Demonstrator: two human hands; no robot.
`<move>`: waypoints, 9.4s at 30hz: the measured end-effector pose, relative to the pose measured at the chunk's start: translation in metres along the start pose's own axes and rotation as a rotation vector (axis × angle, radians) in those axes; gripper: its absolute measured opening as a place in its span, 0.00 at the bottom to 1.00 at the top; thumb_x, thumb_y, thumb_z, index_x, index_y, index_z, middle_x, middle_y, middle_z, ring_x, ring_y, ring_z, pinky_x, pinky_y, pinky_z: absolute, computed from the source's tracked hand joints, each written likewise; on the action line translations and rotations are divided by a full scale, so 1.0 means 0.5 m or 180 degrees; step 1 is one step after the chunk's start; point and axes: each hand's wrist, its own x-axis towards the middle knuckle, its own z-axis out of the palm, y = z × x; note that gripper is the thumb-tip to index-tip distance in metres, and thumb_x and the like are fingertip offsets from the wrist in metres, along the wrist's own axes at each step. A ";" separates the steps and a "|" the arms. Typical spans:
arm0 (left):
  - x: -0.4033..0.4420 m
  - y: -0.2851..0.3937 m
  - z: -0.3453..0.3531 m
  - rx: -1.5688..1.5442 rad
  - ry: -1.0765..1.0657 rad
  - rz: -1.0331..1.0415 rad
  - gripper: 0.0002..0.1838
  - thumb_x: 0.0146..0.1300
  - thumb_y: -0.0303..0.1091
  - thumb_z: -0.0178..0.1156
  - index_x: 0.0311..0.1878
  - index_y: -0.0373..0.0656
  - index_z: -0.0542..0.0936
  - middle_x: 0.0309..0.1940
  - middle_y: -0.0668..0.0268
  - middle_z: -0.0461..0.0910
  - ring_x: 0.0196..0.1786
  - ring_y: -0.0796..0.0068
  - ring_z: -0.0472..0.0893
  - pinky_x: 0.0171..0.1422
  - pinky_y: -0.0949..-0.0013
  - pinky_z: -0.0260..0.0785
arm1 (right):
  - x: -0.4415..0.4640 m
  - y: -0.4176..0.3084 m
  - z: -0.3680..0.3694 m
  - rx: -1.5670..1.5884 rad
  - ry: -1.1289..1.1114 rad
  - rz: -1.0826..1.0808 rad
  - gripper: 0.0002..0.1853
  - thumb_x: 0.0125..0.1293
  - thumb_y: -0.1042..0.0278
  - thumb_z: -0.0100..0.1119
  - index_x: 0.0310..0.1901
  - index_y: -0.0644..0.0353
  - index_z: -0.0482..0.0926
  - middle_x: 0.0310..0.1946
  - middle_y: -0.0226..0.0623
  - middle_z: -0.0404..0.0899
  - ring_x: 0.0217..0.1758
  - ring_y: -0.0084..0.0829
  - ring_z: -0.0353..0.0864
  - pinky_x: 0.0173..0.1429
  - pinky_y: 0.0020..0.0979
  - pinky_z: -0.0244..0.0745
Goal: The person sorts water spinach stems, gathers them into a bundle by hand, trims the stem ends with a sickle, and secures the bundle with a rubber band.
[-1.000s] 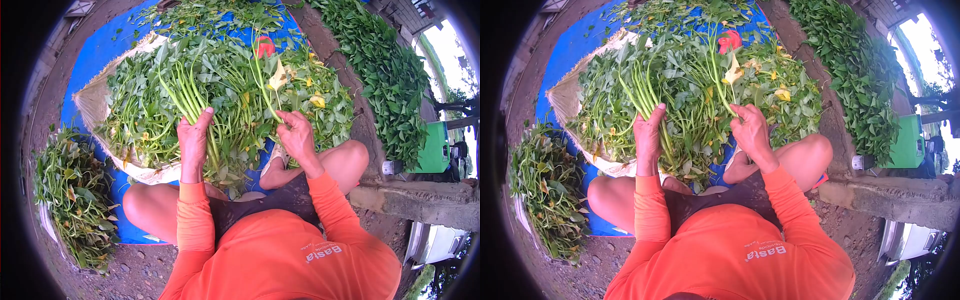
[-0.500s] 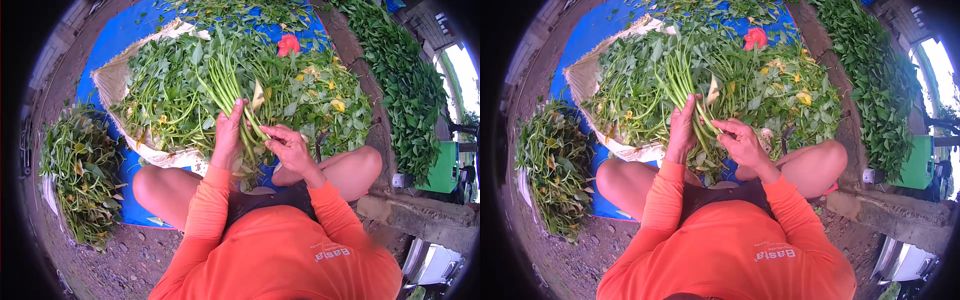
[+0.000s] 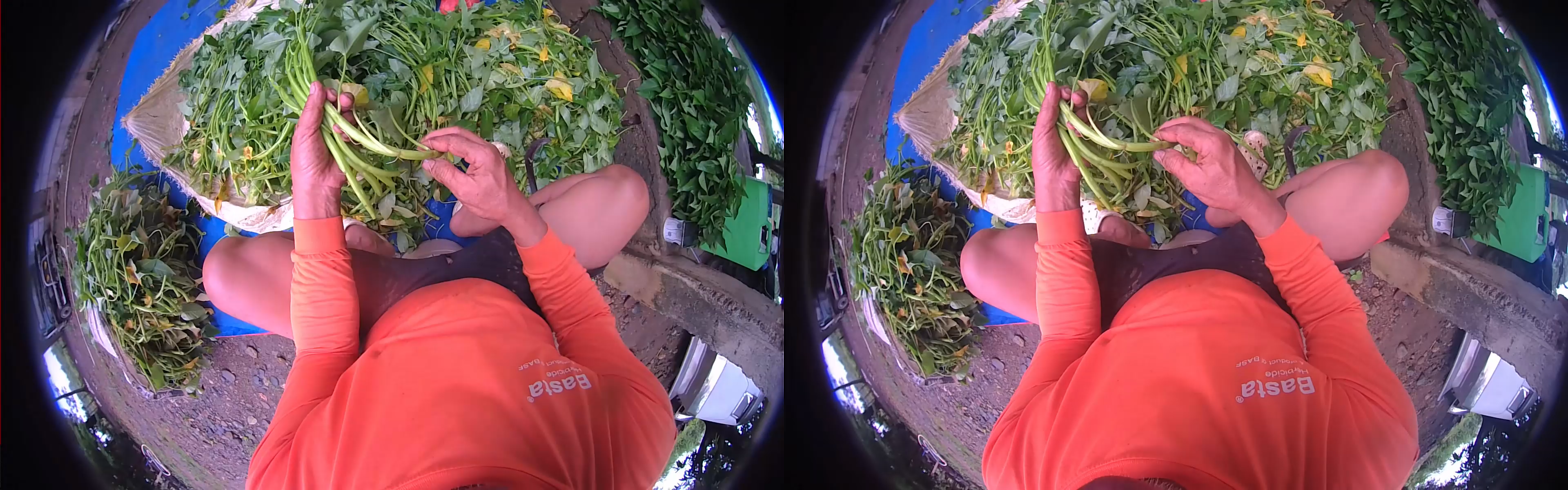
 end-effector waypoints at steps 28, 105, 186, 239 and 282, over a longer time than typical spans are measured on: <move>-0.015 0.110 0.033 0.0942 0.0471 0.1270 0.13 0.82 0.44 0.63 0.43 0.47 0.80 0.35 0.66 0.83 0.31 0.80 0.78 0.34 0.77 0.73 | -0.013 0.021 -0.042 -0.2259 -0.2661 0.1827 0.16 0.62 0.56 0.61 0.37 0.59 0.91 0.39 0.54 0.90 0.43 0.55 0.91 0.51 0.52 0.84; -0.062 0.110 0.037 0.1552 0.1107 0.0859 0.14 0.74 0.45 0.73 0.48 0.47 0.83 0.32 0.68 0.86 0.23 0.87 0.73 0.26 0.81 0.65 | 0.159 -0.021 -0.227 0.2306 0.0175 0.2062 0.14 0.81 0.64 0.62 0.61 0.62 0.81 0.37 0.26 0.79 0.34 0.20 0.74 0.38 0.26 0.72; -0.045 -0.083 0.021 0.2996 0.0457 0.0217 0.10 0.70 0.39 0.75 0.44 0.43 0.89 0.29 0.77 0.83 0.27 0.87 0.73 0.33 0.76 0.64 | 0.164 0.014 -0.040 0.1158 0.1038 0.1719 0.27 0.72 0.69 0.75 0.70 0.68 0.80 0.41 0.30 0.87 0.40 0.19 0.84 0.42 0.23 0.80; -0.023 -0.083 -0.087 0.2127 0.1103 -0.0992 0.21 0.74 0.52 0.72 0.37 0.45 0.79 0.22 0.73 0.73 0.19 0.77 0.73 0.24 0.68 0.71 | 0.341 -0.040 -0.093 -0.2191 0.0287 -0.1425 0.22 0.67 0.58 0.70 0.59 0.60 0.84 0.58 0.55 0.85 0.62 0.54 0.83 0.70 0.52 0.77; -0.068 -0.097 -0.016 0.1550 0.0257 -0.0844 0.15 0.78 0.42 0.66 0.35 0.52 0.74 0.19 0.78 0.66 0.19 0.81 0.69 0.28 0.69 0.72 | 0.275 0.013 -0.063 0.2551 0.1552 0.1433 0.20 0.74 0.57 0.75 0.58 0.60 0.85 0.37 0.31 0.87 0.31 0.17 0.82 0.30 0.21 0.75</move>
